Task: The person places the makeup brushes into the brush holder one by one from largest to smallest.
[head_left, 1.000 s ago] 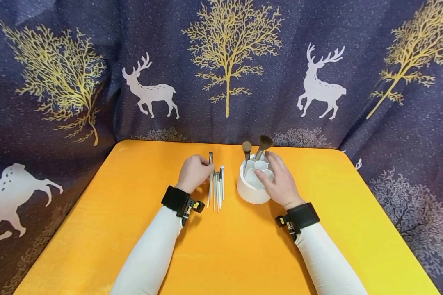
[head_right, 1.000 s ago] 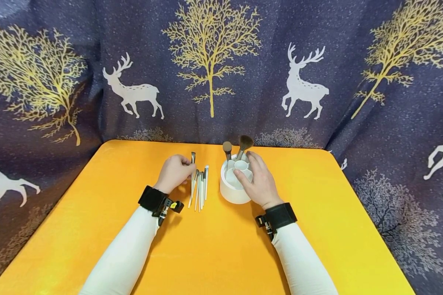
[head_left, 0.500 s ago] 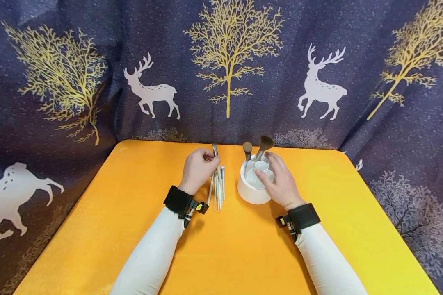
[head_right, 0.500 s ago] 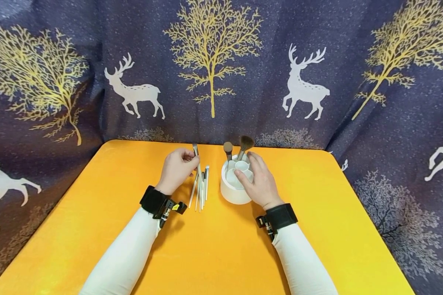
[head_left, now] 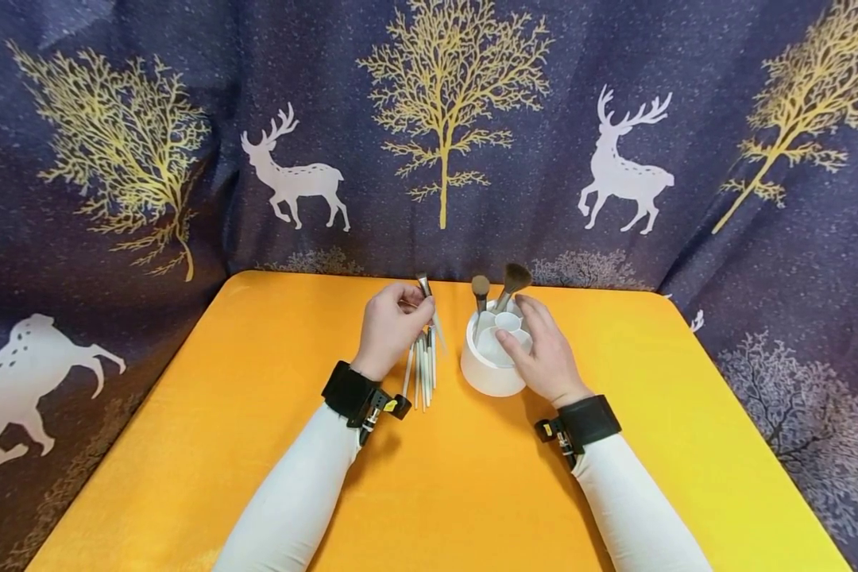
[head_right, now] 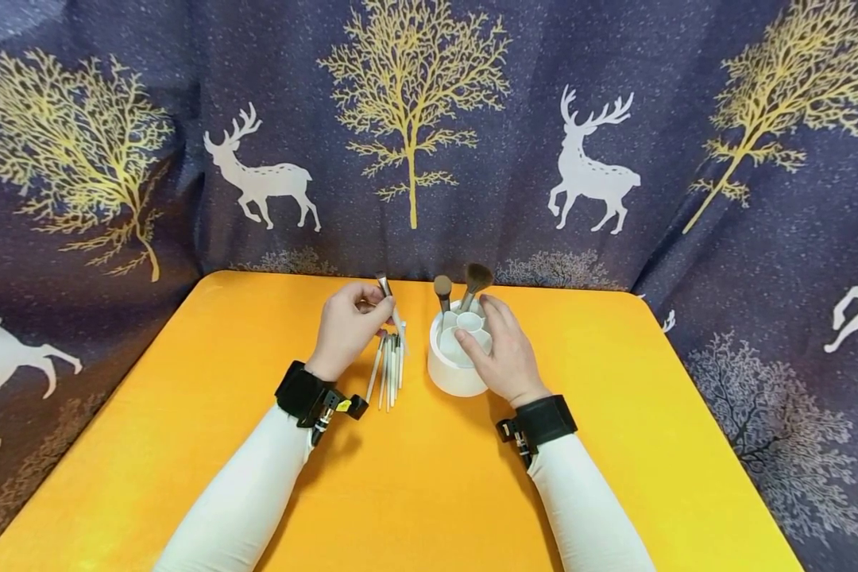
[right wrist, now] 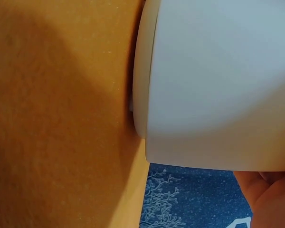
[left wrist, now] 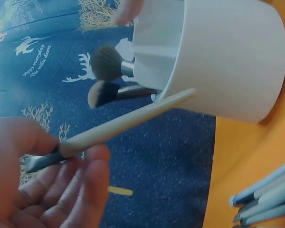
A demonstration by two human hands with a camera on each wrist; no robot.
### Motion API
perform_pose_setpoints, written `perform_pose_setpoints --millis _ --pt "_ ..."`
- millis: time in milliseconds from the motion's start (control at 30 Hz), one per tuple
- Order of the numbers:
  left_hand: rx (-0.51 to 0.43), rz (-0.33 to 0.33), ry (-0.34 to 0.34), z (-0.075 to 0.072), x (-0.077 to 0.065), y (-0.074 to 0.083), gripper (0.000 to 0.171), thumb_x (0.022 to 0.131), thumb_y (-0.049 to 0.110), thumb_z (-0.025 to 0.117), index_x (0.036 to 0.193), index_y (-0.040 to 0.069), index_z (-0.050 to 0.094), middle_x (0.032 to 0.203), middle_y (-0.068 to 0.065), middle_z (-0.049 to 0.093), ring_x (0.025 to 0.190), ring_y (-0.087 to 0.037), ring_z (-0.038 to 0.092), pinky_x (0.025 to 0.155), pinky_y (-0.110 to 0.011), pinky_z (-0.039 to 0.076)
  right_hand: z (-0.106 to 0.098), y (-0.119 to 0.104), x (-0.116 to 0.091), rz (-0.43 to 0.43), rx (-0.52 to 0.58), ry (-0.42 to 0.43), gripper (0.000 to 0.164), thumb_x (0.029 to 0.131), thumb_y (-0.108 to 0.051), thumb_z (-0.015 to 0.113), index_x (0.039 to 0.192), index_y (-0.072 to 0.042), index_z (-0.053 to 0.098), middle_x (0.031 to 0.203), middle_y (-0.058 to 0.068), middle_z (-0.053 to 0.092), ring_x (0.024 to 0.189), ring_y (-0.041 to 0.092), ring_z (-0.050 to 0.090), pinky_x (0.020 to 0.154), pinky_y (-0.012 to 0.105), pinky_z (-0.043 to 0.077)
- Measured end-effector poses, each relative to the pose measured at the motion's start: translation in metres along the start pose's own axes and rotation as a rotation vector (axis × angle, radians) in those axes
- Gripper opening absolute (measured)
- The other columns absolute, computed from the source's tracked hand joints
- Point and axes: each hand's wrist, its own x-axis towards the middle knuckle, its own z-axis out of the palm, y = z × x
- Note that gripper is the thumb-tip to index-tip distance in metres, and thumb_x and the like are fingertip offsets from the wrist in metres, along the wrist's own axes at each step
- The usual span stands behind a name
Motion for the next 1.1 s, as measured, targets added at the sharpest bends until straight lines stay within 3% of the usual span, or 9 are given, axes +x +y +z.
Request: perform_pose_setpoints --millis 200,333,667,867,967,1100 --pt "-0.179 0.066 0.036 0.005 -0.002 0.004 0.017 0.093 0.029 0.068 0.101 0.015 0.062 0.086 0.0 0.066 0.069 -0.022 0.067 0.058 -0.037 0.056 0.0 -0.001 0.001 0.003 0.0 -0.007 0.068 0.097 -0.054 0.052 0.148 -0.01 0.041 0.152 0.007 0.038 0.134 0.023 0.04 0.104 0.05 0.038" --pt "-0.257 0.089 0.035 0.009 -0.004 0.009 0.017 0.094 0.026 0.067 0.103 0.013 0.062 0.089 -0.003 0.068 0.072 -0.021 0.067 0.059 -0.036 0.056 0.0 0.0 0.001 0.001 0.0 -0.004 0.068 0.097 -0.053 0.053 0.148 -0.009 0.042 0.151 0.008 0.038 0.134 0.024 0.04 0.103 0.051 0.038" --pt "-0.258 0.165 0.029 0.01 -0.013 0.039 0.014 0.095 0.007 0.064 0.104 -0.003 0.061 0.092 -0.021 0.067 0.076 -0.02 0.067 0.06 -0.032 0.056 0.0 0.001 0.0 0.013 -0.006 -0.004 0.068 0.097 -0.054 0.053 0.147 -0.008 0.042 0.153 0.004 0.037 0.134 0.023 0.039 0.104 0.05 0.038" --pt "-0.256 0.15 0.019 0.014 -0.013 0.034 0.014 0.095 0.005 0.062 0.107 -0.003 0.061 0.097 -0.02 0.067 0.079 -0.019 0.068 0.061 -0.04 0.056 0.0 0.001 0.0 0.012 -0.009 -0.007 0.068 0.098 -0.053 0.052 0.148 -0.009 0.041 0.153 0.002 0.036 0.135 0.023 0.038 0.104 0.05 0.037" --pt "-0.252 0.133 0.006 0.019 -0.01 0.023 0.015 0.096 0.008 0.064 0.109 0.002 0.063 0.098 -0.014 0.068 0.081 -0.017 0.068 0.062 -0.043 0.056 -0.001 0.0 0.0 0.008 -0.009 -0.006 0.068 0.097 -0.053 0.052 0.148 -0.009 0.041 0.153 0.002 0.036 0.135 0.023 0.038 0.104 0.05 0.037" --pt "-0.236 0.111 -0.015 0.024 -0.008 0.011 0.016 0.095 0.019 0.066 0.109 0.011 0.065 0.098 -0.003 0.069 0.082 -0.013 0.067 0.062 -0.039 0.057 0.0 0.001 0.0 0.0 -0.007 -0.002 0.068 0.097 -0.052 0.053 0.147 -0.007 0.042 0.153 0.004 0.037 0.135 0.024 0.039 0.104 0.05 0.037"
